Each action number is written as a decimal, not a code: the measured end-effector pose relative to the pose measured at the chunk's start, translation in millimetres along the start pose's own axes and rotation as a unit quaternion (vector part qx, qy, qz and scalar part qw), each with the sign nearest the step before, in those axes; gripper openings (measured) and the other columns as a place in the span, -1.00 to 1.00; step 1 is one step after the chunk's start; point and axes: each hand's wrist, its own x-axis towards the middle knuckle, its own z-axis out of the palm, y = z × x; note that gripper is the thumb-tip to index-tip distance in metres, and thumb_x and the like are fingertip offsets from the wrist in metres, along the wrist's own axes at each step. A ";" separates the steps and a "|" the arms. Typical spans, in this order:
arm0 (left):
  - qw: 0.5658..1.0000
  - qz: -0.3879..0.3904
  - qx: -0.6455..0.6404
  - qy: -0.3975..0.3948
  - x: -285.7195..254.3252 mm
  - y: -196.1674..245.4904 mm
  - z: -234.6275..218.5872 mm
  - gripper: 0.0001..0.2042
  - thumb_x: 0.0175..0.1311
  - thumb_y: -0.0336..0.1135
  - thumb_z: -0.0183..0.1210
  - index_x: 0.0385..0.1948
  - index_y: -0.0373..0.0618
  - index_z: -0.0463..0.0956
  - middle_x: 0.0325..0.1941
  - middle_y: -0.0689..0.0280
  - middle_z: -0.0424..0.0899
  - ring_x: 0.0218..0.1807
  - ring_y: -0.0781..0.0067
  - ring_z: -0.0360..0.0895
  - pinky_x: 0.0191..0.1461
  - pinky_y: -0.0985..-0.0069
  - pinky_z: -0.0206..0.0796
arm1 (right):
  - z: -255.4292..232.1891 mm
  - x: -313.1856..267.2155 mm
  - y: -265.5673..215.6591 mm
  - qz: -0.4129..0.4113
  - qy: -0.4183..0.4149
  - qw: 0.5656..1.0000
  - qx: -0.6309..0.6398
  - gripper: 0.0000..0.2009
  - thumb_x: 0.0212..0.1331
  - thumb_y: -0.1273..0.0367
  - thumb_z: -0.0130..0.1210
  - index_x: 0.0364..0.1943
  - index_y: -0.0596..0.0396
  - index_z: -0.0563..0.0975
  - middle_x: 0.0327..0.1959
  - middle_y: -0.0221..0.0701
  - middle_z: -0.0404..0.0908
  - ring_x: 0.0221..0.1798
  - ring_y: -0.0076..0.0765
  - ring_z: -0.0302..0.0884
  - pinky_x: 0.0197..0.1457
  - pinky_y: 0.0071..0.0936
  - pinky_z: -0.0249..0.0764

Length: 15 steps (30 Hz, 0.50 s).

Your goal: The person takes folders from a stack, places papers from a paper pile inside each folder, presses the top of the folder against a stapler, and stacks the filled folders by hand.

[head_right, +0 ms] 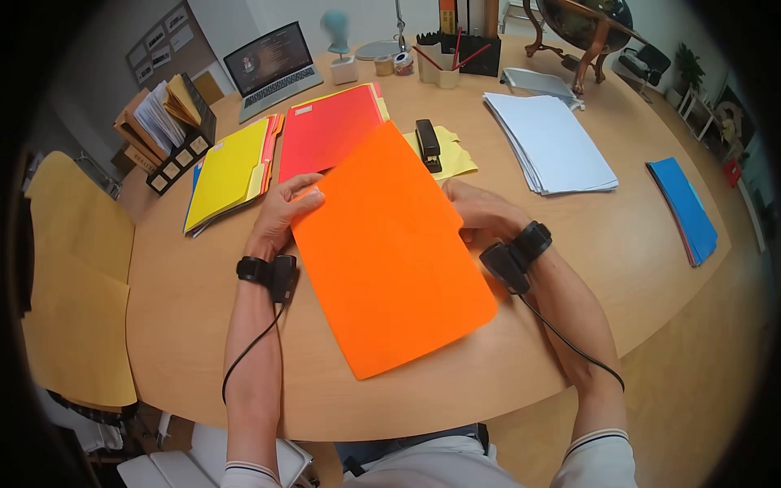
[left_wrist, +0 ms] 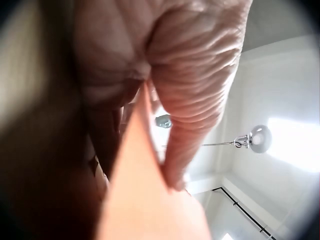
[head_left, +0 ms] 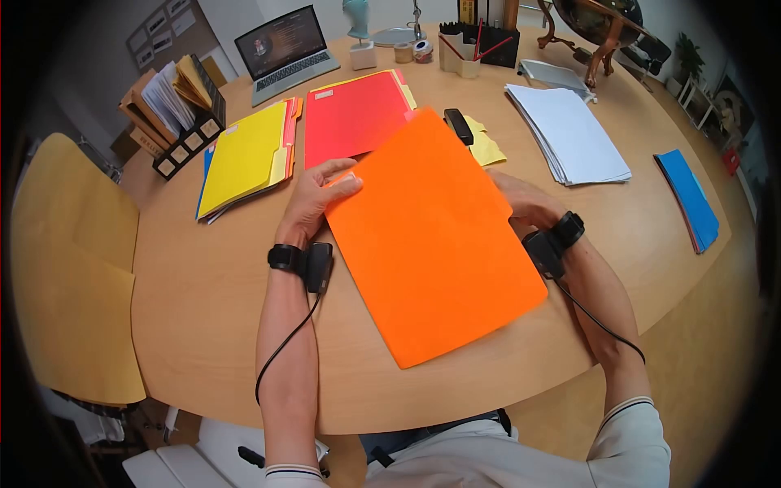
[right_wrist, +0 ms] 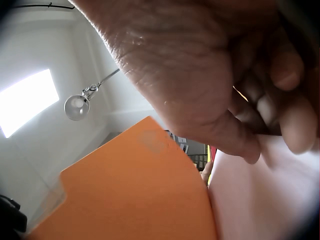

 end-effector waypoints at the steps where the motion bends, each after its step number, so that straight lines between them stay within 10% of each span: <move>1: 0.999 -0.034 0.032 -0.005 -0.1 3.6 0.7 -0.47 0.19 -0.27 0.46 0.15 -0.35 0.52 0.01 0.22 0.70 0.03 0.48 0.66 0.15 0.51 0.51 | -1.9 -2.5 -3.4 0.000 0.000 1.000 0.000 -0.71 0.16 0.31 0.21 -0.66 0.15 0.60 -0.72 -0.43 0.57 -0.73 -0.62 0.34 -0.64 -0.61 0.19; 4: 0.996 -0.073 0.056 0.002 0.9 3.0 -0.1 -0.45 0.11 -0.40 0.48 0.16 -0.40 0.55 0.05 0.12 0.73 -0.03 0.41 0.71 0.10 0.48 0.56 | -11.3 -5.8 -7.7 0.017 -0.072 0.997 -0.026 -0.73 0.22 0.31 0.18 -0.57 0.18 0.63 -0.65 -0.44 0.60 -0.68 -0.62 0.43 -0.61 -0.62 0.30; 10: 0.994 -0.077 0.077 -0.018 -7.1 15.7 12.6 -0.47 0.11 -0.49 0.44 0.17 -0.43 0.55 0.09 0.09 0.71 0.01 0.37 0.70 0.10 0.48 0.57 | -18.7 7.7 10.6 0.037 0.125 0.986 0.108 -0.70 0.28 0.23 0.25 -0.30 0.26 0.67 -0.52 -0.43 0.64 -0.64 -0.61 0.53 -0.62 -0.61 0.36; 15: 0.993 -0.079 0.061 -0.060 0.6 5.8 15.2 -0.52 0.12 -0.53 0.41 0.13 -0.40 0.58 0.07 0.11 0.71 -0.01 0.38 0.70 0.09 0.48 0.58 | -8.2 5.0 1.1 -0.013 0.116 0.992 0.057 -0.66 0.22 0.24 0.32 -0.19 0.31 0.63 -0.53 -0.49 0.57 -0.69 -0.66 0.36 -0.65 -0.62 0.19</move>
